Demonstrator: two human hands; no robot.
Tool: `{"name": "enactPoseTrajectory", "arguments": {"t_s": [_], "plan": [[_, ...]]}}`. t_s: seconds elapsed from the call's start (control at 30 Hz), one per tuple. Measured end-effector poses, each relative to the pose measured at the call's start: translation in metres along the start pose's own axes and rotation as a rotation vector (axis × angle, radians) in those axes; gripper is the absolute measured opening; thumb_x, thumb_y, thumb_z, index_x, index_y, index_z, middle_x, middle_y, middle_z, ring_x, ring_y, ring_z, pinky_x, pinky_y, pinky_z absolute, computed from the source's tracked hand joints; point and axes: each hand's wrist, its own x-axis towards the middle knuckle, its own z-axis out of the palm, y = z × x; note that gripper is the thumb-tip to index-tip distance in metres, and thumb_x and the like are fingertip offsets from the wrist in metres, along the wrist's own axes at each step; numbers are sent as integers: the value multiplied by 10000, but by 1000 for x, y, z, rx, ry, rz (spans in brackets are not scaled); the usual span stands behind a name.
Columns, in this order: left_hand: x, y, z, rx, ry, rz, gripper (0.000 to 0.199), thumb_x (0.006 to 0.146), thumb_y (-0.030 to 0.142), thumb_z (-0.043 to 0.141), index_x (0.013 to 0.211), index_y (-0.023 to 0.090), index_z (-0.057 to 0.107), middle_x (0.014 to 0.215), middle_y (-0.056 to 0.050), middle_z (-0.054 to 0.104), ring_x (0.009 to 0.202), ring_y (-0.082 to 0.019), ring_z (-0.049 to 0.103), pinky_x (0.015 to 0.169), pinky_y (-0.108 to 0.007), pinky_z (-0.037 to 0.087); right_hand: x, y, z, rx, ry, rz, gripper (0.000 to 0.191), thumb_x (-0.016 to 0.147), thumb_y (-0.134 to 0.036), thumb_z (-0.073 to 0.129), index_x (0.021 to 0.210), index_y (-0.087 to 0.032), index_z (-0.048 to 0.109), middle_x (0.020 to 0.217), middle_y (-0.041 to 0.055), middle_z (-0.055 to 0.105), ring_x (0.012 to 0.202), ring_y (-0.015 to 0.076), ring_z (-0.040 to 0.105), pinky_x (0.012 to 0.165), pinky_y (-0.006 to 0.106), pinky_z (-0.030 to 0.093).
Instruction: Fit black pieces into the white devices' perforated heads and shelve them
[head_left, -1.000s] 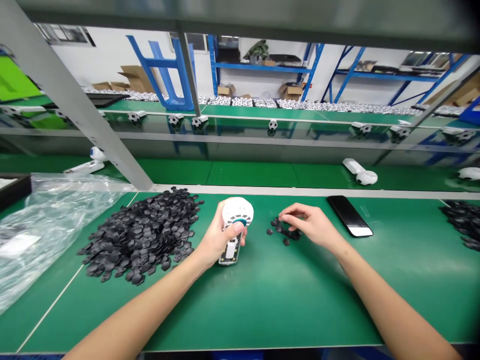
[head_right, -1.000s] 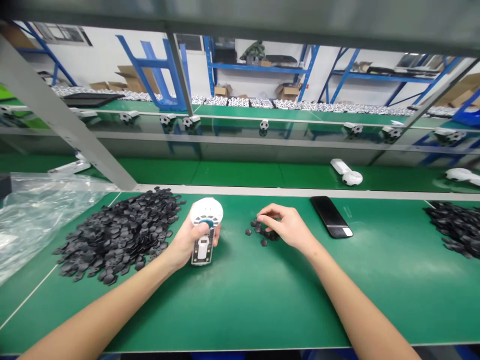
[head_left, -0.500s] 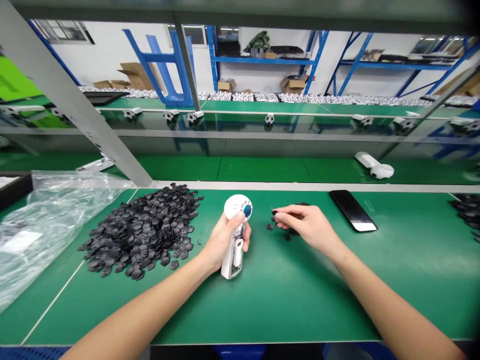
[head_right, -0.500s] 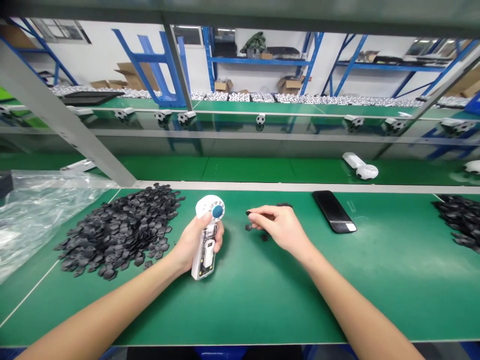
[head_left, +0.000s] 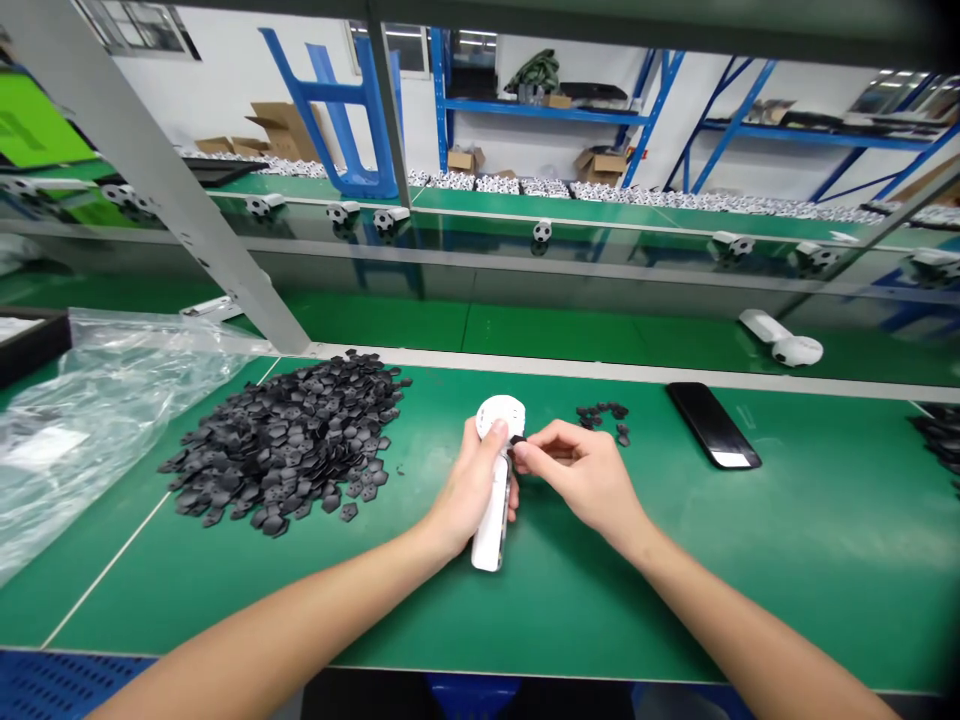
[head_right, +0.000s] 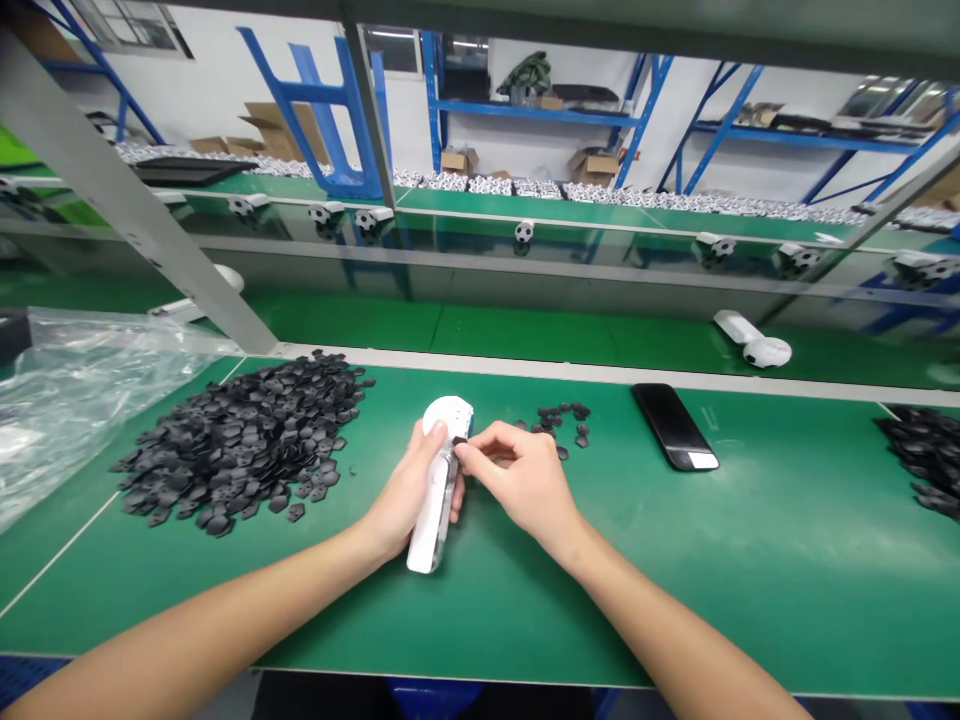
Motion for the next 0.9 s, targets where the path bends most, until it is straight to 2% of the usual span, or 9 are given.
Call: {"name": "enactPoseTrajectory", "arguments": {"t_s": [0.1,0.2,0.4,0.57,0.77,0.9], "plan": [[1,-1,-1,21,19,15,580,935,790,526,1187,277,423,752,48,613,474,-124,569,416,-241,516,0,-2,-3,-128,-38,-53,156,959,-349,742,883,-217,776,833,23,799,743,199,768,719,303,626],[2,0,-1,48,-4,15,592,928,803,522,1191,282,425,776,54,592,477,-116,561,400,-237,508,0,-4,-6,-240,-80,-106,105,961,-298,727,906,-233,789,833,-4,801,708,173,760,677,269,608],[-2,0,0,130,-18,16,602,942,829,443,1171,274,415,791,50,579,482,-121,580,407,-247,524,-1,-6,-1,-282,-16,-100,139,954,-305,742,836,-236,772,770,-20,793,673,160,757,666,255,602],[-5,2,1,160,2,-26,619,928,843,450,1171,276,411,773,52,571,470,-122,567,377,-232,501,-4,-3,2,-370,15,-112,196,952,-319,746,781,-226,726,726,-16,773,597,147,706,625,261,569],[-2,1,-2,87,4,-25,578,941,803,488,1178,281,420,775,49,587,476,-121,570,408,-245,532,-3,1,-2,-395,-24,-92,197,994,-388,703,872,-245,764,809,7,794,673,191,730,669,315,572],[-2,2,-5,67,2,-20,577,937,793,511,1188,279,434,810,36,598,498,-126,589,421,-252,545,-3,-1,-6,-437,-65,-93,189,1024,-372,657,941,-263,787,876,18,813,738,221,759,711,346,581]]}}
